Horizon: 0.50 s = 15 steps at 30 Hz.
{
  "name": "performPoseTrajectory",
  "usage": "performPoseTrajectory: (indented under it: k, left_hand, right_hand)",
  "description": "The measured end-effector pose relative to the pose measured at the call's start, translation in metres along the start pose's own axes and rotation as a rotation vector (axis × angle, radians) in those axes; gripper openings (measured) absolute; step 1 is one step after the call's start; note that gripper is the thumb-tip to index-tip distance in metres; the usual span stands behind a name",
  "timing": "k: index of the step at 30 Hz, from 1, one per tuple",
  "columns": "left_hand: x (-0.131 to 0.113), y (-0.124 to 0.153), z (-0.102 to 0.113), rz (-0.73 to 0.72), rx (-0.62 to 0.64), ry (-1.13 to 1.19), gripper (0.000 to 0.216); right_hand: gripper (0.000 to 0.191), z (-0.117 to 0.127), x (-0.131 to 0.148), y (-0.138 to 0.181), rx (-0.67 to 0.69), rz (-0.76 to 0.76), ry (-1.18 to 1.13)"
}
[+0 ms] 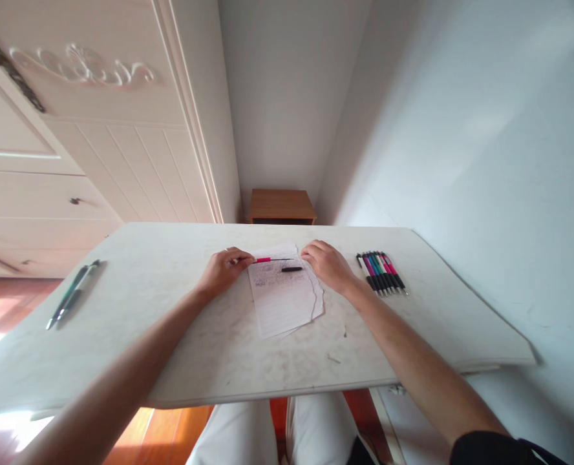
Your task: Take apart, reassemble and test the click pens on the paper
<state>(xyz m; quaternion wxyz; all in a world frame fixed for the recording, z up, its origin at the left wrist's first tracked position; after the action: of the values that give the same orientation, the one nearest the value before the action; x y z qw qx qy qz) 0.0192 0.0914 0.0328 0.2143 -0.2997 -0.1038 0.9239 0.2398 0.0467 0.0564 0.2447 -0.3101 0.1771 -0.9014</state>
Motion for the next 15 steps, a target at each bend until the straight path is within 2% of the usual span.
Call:
performPoseTrajectory:
  k: [15]
  left_hand:
    - [-0.0014, 0.0003, 0.0003, -0.008, -0.002, 0.007, 0.029]
  right_hand:
    - [0.010, -0.0068, 0.0046, 0.0002, 0.027, 0.034, -0.008]
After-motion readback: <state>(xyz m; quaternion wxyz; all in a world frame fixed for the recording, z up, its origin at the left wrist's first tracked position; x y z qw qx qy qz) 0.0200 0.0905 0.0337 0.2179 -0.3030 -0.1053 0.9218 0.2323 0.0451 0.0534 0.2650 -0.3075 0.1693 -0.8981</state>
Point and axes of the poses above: each hand's wrist, its own y-axis away from the middle knuckle, its own z-axis out of the back of the hand, x = y × z, the point moved 9 cm from there along -y, towards the middle knuckle, and after that the axes turned 14 degrees about -y, right-handed, at the moved point
